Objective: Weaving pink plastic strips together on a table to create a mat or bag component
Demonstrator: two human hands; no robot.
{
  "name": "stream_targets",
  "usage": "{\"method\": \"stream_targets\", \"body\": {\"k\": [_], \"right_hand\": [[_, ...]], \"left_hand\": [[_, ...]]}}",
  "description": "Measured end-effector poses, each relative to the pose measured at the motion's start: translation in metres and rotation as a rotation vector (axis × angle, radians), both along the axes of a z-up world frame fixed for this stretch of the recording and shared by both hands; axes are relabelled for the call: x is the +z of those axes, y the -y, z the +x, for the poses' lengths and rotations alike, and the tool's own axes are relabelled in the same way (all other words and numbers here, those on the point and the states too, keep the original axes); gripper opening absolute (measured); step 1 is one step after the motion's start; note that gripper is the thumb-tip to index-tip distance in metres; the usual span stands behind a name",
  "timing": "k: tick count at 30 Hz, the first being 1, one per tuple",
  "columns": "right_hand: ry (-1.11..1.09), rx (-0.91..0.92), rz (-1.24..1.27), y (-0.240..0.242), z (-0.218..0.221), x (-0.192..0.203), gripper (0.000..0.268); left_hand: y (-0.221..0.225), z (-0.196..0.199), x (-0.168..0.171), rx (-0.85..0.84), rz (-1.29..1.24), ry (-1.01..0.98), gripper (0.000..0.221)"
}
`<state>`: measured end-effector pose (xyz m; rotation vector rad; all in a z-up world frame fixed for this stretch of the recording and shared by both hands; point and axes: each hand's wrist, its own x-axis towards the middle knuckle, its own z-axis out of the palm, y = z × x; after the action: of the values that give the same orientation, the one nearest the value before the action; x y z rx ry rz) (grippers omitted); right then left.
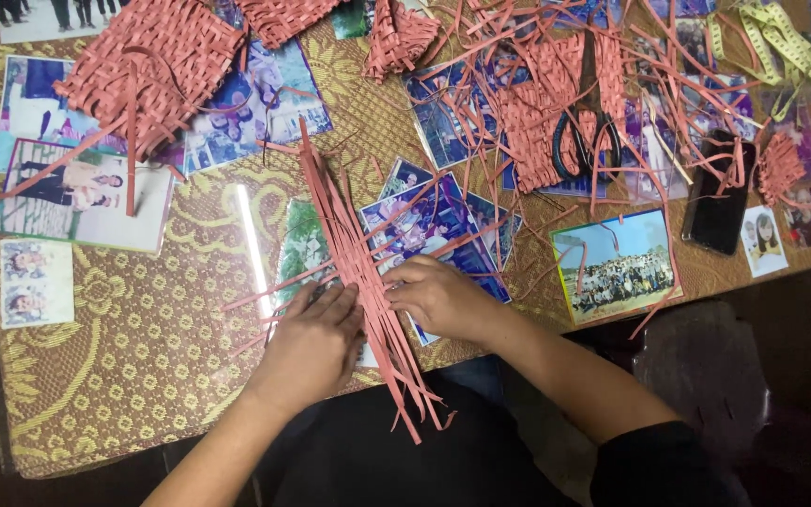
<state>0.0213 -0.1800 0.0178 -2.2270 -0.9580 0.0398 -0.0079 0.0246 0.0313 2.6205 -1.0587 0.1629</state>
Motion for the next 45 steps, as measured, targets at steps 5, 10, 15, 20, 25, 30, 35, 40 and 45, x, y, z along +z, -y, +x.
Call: {"method": "stream_targets", "body": {"k": [5,10,15,20,25,30,35,40,45], "right_hand": [[-0.050,0.060,-0.051,0.003,0.005,0.000,0.012],[-0.032,0.064,-0.063,0.006,0.004,-0.009,0.012],[-0.042,0.050,-0.022,0.004,0.003,-0.007,0.015],[-0.014,0.064,-0.013,0.002,0.000,-0.004,0.027],[0.057,0.016,0.051,0.001,-0.002,-0.012,0.021],[0.071,0.014,0.063,-0.003,0.000,-0.003,0.021],[-0.066,-0.053,0.018,-0.016,0.012,0.005,0.011],[0.209,-0.319,0.068,-0.036,0.037,-0.017,0.008],[0.292,-0.383,-0.013,-0.049,0.034,-0.019,0.018]], "left_hand": [[0.001,0.000,-0.004,0.010,0.028,-0.087,0.026],[0.001,0.000,-0.009,0.023,-0.014,-0.013,0.022],[-0.002,0.002,-0.012,-0.044,0.040,-0.017,0.025],[-0.004,0.000,-0.017,-0.095,0.050,-0.037,0.030],[-0.005,0.003,-0.017,-0.093,-0.058,-0.008,0.029],[-0.005,0.001,-0.024,-0.096,0.005,0.009,0.030],[0.005,0.001,-0.020,0.019,-0.044,-0.067,0.035],[0.022,0.015,-0.028,0.458,-0.172,0.118,0.019],[0.027,0.031,-0.035,0.597,-0.239,0.179,0.024]]}}
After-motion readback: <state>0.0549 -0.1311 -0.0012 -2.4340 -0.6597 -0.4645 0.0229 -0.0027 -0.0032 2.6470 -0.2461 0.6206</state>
